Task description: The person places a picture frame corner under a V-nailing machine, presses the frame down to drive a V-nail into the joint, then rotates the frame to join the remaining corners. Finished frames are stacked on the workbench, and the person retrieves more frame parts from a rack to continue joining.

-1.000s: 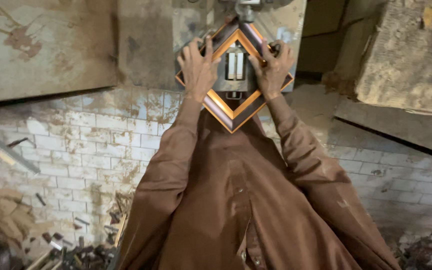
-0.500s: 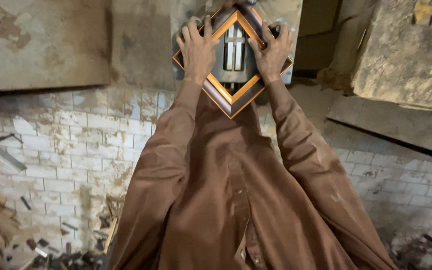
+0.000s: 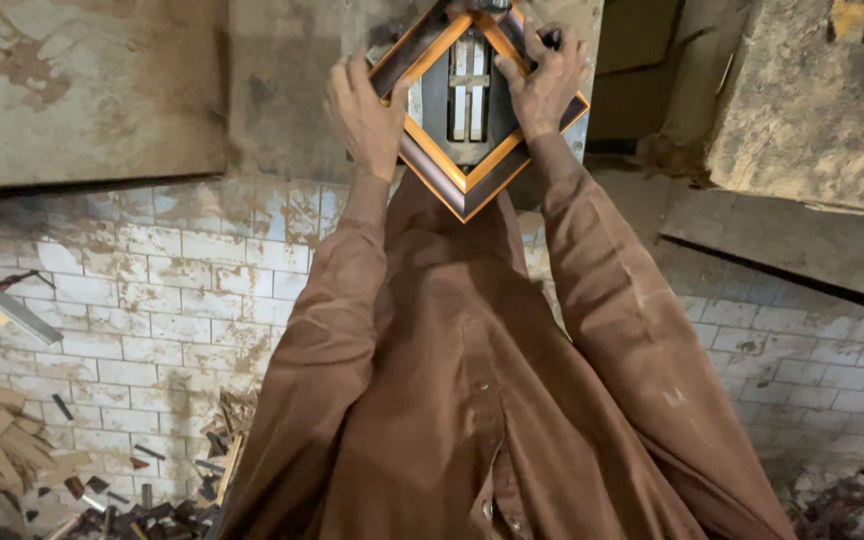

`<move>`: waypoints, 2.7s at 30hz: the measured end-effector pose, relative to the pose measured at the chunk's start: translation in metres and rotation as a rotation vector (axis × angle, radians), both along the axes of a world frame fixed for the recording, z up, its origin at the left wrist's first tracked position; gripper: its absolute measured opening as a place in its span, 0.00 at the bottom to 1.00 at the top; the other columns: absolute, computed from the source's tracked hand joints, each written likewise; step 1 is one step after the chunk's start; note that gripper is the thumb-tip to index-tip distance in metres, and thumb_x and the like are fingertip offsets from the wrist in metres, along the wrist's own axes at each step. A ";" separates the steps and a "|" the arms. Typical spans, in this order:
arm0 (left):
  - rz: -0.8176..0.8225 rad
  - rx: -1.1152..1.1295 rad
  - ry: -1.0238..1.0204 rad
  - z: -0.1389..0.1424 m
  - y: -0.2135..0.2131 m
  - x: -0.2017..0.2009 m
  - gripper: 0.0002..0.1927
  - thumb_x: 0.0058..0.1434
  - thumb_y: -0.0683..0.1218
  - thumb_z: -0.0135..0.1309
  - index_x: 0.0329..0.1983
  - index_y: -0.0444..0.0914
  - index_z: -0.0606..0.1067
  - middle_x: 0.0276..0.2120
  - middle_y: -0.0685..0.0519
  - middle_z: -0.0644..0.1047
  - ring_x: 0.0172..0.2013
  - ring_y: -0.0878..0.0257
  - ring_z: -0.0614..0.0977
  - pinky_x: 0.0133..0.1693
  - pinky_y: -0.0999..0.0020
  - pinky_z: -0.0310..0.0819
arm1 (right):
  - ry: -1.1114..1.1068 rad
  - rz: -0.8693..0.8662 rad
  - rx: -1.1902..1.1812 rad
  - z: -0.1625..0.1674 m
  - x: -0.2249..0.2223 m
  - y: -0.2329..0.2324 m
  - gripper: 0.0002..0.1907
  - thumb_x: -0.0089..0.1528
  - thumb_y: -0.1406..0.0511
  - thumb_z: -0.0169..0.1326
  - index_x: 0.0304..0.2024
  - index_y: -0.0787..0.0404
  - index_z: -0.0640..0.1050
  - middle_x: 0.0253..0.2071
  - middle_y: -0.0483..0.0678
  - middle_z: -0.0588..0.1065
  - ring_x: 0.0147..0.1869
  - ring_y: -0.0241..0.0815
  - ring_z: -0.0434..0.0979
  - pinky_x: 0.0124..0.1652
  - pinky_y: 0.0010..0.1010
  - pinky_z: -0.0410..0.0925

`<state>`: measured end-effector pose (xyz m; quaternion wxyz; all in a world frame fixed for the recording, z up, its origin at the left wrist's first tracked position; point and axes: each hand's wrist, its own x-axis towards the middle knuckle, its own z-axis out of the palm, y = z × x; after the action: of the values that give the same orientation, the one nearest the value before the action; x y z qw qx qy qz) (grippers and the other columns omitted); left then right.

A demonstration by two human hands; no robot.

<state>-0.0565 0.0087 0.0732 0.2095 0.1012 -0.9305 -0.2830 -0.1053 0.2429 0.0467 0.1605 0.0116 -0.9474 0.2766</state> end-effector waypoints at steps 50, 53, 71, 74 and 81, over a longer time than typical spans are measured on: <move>0.098 0.018 0.002 -0.026 0.003 0.013 0.33 0.52 0.64 0.69 0.50 0.40 0.73 0.47 0.48 0.71 0.51 0.47 0.71 0.50 0.45 0.62 | 0.127 -0.046 0.046 -0.023 -0.001 0.001 0.32 0.53 0.46 0.73 0.57 0.47 0.83 0.52 0.55 0.69 0.59 0.60 0.64 0.59 0.57 0.56; 0.065 0.055 0.038 -0.021 0.004 0.046 0.40 0.55 0.61 0.66 0.65 0.39 0.67 0.59 0.42 0.69 0.59 0.44 0.69 0.57 0.43 0.59 | -0.037 -0.098 -0.013 -0.021 -0.005 -0.002 0.35 0.52 0.46 0.71 0.59 0.47 0.81 0.52 0.55 0.70 0.59 0.61 0.65 0.58 0.58 0.56; -0.684 0.539 -0.371 -0.017 -0.072 0.194 0.49 0.64 0.48 0.67 0.76 0.32 0.47 0.62 0.29 0.70 0.62 0.42 0.74 0.59 0.54 0.70 | -0.114 0.475 0.064 0.035 0.094 -0.040 0.59 0.56 0.50 0.72 0.78 0.57 0.49 0.67 0.64 0.66 0.70 0.67 0.63 0.67 0.55 0.56; -0.524 0.332 -0.709 0.024 -0.118 0.150 0.41 0.53 0.51 0.67 0.70 0.41 0.69 0.57 0.41 0.79 0.55 0.53 0.80 0.56 0.61 0.73 | -0.305 0.497 -0.010 0.039 0.090 -0.030 0.59 0.65 0.54 0.68 0.84 0.54 0.41 0.61 0.61 0.75 0.62 0.64 0.75 0.60 0.45 0.69; -0.304 0.088 -0.309 0.045 -0.045 0.103 0.35 0.55 0.57 0.67 0.63 0.41 0.73 0.59 0.45 0.73 0.57 0.45 0.74 0.53 0.41 0.65 | -0.173 0.029 -0.453 -0.007 0.159 0.017 0.57 0.65 0.53 0.66 0.79 0.57 0.40 0.51 0.61 0.79 0.45 0.62 0.85 0.44 0.42 0.76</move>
<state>0.0469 -0.0365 0.1186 0.0146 0.0109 -0.9429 -0.3326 0.0532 0.2595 0.0397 0.0734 -0.0346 -0.8711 0.4844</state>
